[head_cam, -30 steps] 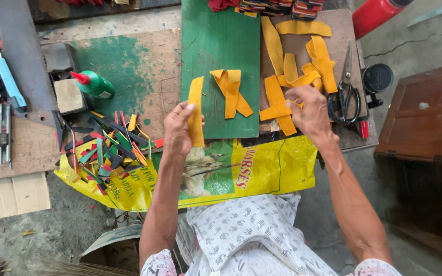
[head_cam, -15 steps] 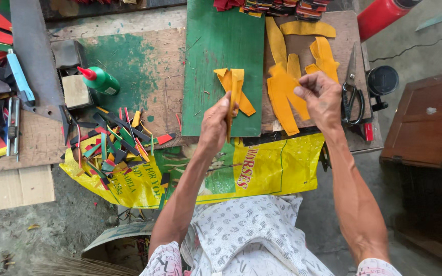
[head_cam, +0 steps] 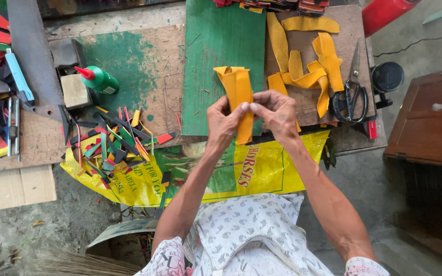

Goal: The person sorts and stacks colorful foam pieces on a workbench. They handle red, orange, and yellow pieces, aligning them into neat piles by hand.

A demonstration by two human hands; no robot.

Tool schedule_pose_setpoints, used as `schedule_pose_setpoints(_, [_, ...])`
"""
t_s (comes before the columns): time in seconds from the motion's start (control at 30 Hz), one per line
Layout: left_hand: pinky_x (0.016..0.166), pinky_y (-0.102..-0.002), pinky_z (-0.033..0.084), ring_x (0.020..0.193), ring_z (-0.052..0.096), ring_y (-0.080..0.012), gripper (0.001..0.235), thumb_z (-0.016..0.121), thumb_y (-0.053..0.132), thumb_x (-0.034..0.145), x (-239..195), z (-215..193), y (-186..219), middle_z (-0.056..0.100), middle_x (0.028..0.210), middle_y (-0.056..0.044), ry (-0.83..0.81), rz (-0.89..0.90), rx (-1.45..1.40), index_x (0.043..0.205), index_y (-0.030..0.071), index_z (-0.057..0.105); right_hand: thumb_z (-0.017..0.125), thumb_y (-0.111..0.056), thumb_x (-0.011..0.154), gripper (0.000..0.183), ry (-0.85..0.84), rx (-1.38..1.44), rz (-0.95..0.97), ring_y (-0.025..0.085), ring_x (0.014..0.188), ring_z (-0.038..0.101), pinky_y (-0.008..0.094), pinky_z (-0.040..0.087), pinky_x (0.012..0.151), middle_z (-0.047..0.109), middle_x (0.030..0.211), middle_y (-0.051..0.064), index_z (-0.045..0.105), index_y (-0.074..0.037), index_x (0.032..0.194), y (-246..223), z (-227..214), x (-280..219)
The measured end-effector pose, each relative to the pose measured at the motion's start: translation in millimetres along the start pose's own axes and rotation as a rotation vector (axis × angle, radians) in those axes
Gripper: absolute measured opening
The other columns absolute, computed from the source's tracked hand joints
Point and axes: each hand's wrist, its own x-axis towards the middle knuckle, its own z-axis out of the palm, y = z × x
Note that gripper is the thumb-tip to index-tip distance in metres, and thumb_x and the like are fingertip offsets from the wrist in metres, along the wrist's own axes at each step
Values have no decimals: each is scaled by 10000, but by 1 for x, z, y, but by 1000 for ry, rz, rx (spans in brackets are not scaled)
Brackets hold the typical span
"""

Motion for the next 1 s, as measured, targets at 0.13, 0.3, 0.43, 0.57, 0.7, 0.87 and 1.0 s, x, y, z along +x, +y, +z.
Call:
schedule_pose_setpoints(0.13, [680, -322, 590, 770, 689, -173, 243, 716, 96, 930, -4, -34, 21, 711, 952, -117, 122, -72, -114, 1135, -19, 653, 694, 34, 955, 174, 159, -378, -189, 147, 818, 686, 280, 575, 730, 730, 941, 85, 746, 12, 1120, -9, -15, -3])
schedule_pose_setpoints(0.3, [730, -320, 626, 811, 734, -183, 282, 647, 64, 899, -8, -78, 32, 731, 1017, -124, 53, -160, -362, 1169, -6, 609, 704, -49, 958, 178, 295, -828, -208, 191, 857, 714, 318, 566, 772, 718, 941, 114, 684, 19, 1121, -24, -65, -14])
schedule_pose_setpoints(0.43, [671, -234, 485, 771, 584, -91, 286, 672, 99, 1071, -5, -65, 13, 668, 992, -84, -69, -163, -411, 1308, -55, 631, 869, -109, 729, 420, 201, -1169, -364, 327, 817, 624, 431, 502, 717, 657, 886, 207, 679, 62, 1062, -7, -68, -19])
schedule_pose_setpoints(0.57, [607, -264, 520, 698, 624, -122, 358, 574, 284, 1071, 0, -42, 5, 676, 883, -86, -124, -368, -535, 1211, -41, 628, 823, -94, 819, 318, 193, -988, -140, 272, 819, 665, 396, 524, 737, 687, 918, 161, 680, 17, 1081, -4, -59, -16])
schedule_pose_setpoints(0.7, [558, -254, 488, 640, 602, -122, 383, 581, 336, 1029, 6, -41, 11, 685, 866, -82, -188, -452, -492, 1185, -11, 624, 646, -172, 986, 224, 175, -263, 180, 213, 710, 660, 343, 540, 544, 673, 975, 59, 562, -44, 1151, -35, -55, -19])
schedule_pose_setpoints(0.87, [602, -251, 475, 718, 582, -100, 387, 643, 320, 1043, 16, -54, 17, 674, 954, -78, -180, -330, -411, 1225, -20, 612, 727, 32, 883, 399, -248, -606, -159, 134, 901, 661, 270, 570, 751, 651, 1052, 80, 637, 19, 1271, -92, -55, -32])
schedule_pose_setpoints(1.0, [623, -227, 473, 753, 572, -76, 508, 633, 419, 1024, 17, -57, 24, 687, 1008, -64, -349, -402, -383, 1270, -25, 635, 763, 35, 840, 391, -185, -403, 79, 95, 772, 696, 234, 574, 630, 714, 935, 66, 620, 22, 1204, -100, -26, -17])
